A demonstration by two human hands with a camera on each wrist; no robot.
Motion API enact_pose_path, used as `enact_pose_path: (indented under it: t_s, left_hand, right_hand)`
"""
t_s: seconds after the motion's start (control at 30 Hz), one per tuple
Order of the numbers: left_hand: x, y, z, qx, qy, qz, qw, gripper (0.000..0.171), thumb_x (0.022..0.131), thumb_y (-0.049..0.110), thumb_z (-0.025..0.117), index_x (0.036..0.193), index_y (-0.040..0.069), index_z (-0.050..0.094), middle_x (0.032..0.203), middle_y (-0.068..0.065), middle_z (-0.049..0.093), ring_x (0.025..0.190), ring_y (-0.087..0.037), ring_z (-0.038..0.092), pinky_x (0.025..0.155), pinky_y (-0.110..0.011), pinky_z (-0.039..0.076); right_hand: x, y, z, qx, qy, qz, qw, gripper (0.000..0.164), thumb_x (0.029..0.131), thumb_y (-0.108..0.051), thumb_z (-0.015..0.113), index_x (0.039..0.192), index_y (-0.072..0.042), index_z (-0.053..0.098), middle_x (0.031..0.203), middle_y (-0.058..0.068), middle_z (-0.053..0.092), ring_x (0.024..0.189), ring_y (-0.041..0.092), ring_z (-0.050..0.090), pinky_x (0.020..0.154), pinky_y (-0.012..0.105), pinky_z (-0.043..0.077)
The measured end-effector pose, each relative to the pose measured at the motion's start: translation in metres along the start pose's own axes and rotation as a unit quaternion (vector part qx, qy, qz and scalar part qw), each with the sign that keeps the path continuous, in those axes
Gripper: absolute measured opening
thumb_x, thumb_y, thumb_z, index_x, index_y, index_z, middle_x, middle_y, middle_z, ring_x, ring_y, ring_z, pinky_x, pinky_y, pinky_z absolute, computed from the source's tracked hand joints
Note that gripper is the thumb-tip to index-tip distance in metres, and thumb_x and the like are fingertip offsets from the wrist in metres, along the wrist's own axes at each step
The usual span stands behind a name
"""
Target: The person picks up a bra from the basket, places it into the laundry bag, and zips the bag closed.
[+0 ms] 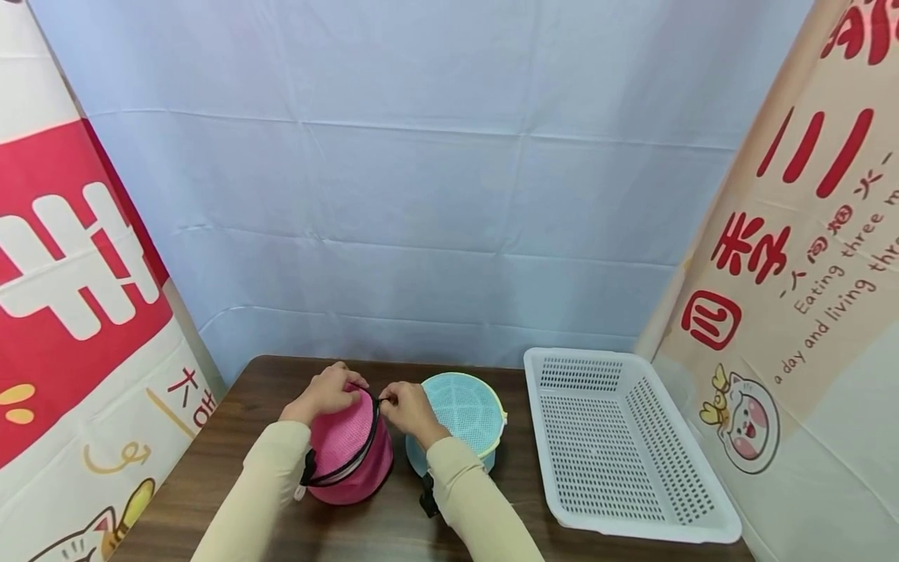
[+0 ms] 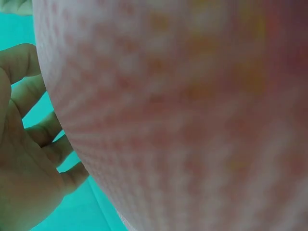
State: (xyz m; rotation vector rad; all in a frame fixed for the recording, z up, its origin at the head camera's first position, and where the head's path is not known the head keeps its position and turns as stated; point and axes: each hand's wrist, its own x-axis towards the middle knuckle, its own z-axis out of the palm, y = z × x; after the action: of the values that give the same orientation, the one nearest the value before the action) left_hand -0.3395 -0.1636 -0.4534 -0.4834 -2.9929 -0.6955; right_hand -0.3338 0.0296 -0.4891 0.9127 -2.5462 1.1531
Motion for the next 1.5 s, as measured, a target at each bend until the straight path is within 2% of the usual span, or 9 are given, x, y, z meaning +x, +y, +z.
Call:
enact_pose_path:
  t_s: [0.17, 0.27, 0.33, 0.53, 0.73, 0.9, 1.03, 1.27, 1.5]
  left_hand:
    - [-0.001, -0.002, -0.003, -0.023, 0.018, 0.039, 0.9988, 0.003, 0.08, 0.012, 0.062, 0.078, 0.014, 0.065, 0.08, -0.001, 0.052, 0.078, -0.021, 0.051, 0.07, -0.045, 0.042]
    - [0.001, -0.005, -0.002, -0.044, 0.015, 0.042, 0.998, 0.008, 0.078, 0.007, 0.059, 0.072, 0.012, 0.058, 0.069, 0.001, 0.05, 0.065, -0.016, 0.047, 0.06, -0.034, 0.04]
    - [0.003, -0.007, 0.001, -0.055, 0.008, 0.032, 0.9979, 0.011, 0.078, 0.003, 0.057, 0.07, 0.012, 0.055, 0.065, 0.001, 0.048, 0.062, -0.014, 0.045, 0.059, -0.031, 0.038]
    - [0.002, -0.01, 0.004, -0.065, 0.004, 0.029, 0.9974, 0.014, 0.079, 0.0, 0.057, 0.07, 0.011, 0.052, 0.063, 0.002, 0.045, 0.058, -0.012, 0.041, 0.057, -0.028, 0.035]
    - [-0.001, -0.01, 0.005, -0.072, 0.012, 0.033, 0.9968, 0.015, 0.08, 0.002, 0.058, 0.07, 0.011, 0.052, 0.064, 0.001, 0.044, 0.061, -0.013, 0.041, 0.058, -0.029, 0.034]
    - [-0.005, -0.015, 0.006, -0.078, 0.026, 0.032, 0.9961, 0.015, 0.079, 0.003, 0.058, 0.07, 0.013, 0.052, 0.065, 0.003, 0.044, 0.063, -0.013, 0.042, 0.059, -0.029, 0.035]
    - [-0.008, -0.018, 0.005, -0.086, 0.045, 0.02, 0.9951, 0.014, 0.079, 0.004, 0.058, 0.071, 0.013, 0.052, 0.067, 0.001, 0.044, 0.066, -0.014, 0.041, 0.06, -0.03, 0.035]
    - [-0.016, -0.023, 0.002, -0.095, 0.08, -0.024, 0.992, 0.01, 0.081, 0.005, 0.057, 0.074, 0.01, 0.052, 0.071, -0.003, 0.045, 0.07, -0.018, 0.042, 0.061, -0.033, 0.035]
    - [-0.023, -0.03, 0.002, -0.103, 0.129, -0.072, 0.9836, 0.009, 0.084, 0.008, 0.054, 0.076, 0.007, 0.05, 0.07, -0.005, 0.044, 0.068, -0.021, 0.041, 0.06, -0.034, 0.034]
  right_hand:
    - [0.001, 0.001, 0.002, -0.007, 0.006, -0.01, 1.0, 0.009, 0.083, -0.003, 0.062, 0.084, -0.009, 0.069, 0.077, -0.002, 0.062, 0.064, 0.006, 0.055, 0.057, 0.021, 0.045]
    - [0.002, 0.003, 0.004, -0.003, 0.005, -0.011, 1.0, 0.009, 0.083, -0.003, 0.062, 0.083, -0.008, 0.069, 0.076, -0.002, 0.061, 0.063, 0.005, 0.055, 0.056, 0.02, 0.045]
    - [0.002, 0.003, 0.005, -0.001, 0.001, -0.007, 1.0, 0.008, 0.083, -0.004, 0.061, 0.084, -0.007, 0.069, 0.075, -0.002, 0.061, 0.062, 0.005, 0.054, 0.056, 0.02, 0.045]
    - [0.0, 0.003, 0.007, -0.003, -0.013, 0.003, 1.0, 0.008, 0.086, -0.005, 0.061, 0.088, -0.005, 0.069, 0.076, -0.001, 0.061, 0.06, 0.004, 0.052, 0.055, 0.02, 0.044]
    - [-0.002, -0.001, 0.006, -0.003, -0.007, 0.012, 1.0, 0.008, 0.086, -0.004, 0.062, 0.088, -0.005, 0.07, 0.076, -0.001, 0.06, 0.059, 0.004, 0.051, 0.055, 0.02, 0.043]
    - [-0.004, -0.004, 0.006, -0.007, -0.005, -0.007, 1.0, 0.008, 0.086, -0.004, 0.062, 0.088, -0.005, 0.069, 0.077, -0.001, 0.06, 0.06, 0.004, 0.051, 0.055, 0.02, 0.043]
    - [-0.007, -0.004, 0.005, -0.015, -0.005, -0.011, 1.0, 0.008, 0.086, -0.005, 0.062, 0.087, -0.007, 0.069, 0.077, -0.002, 0.059, 0.059, 0.003, 0.049, 0.055, 0.02, 0.042]
    - [-0.013, -0.003, 0.002, -0.019, -0.008, -0.008, 1.0, 0.008, 0.087, -0.006, 0.062, 0.088, -0.008, 0.069, 0.082, 0.0, 0.06, 0.061, 0.004, 0.048, 0.056, 0.02, 0.042]
    - [-0.018, -0.003, 0.0, -0.01, -0.007, -0.005, 1.0, 0.007, 0.087, -0.005, 0.062, 0.087, -0.007, 0.069, 0.082, 0.001, 0.06, 0.061, 0.005, 0.048, 0.055, 0.02, 0.042]
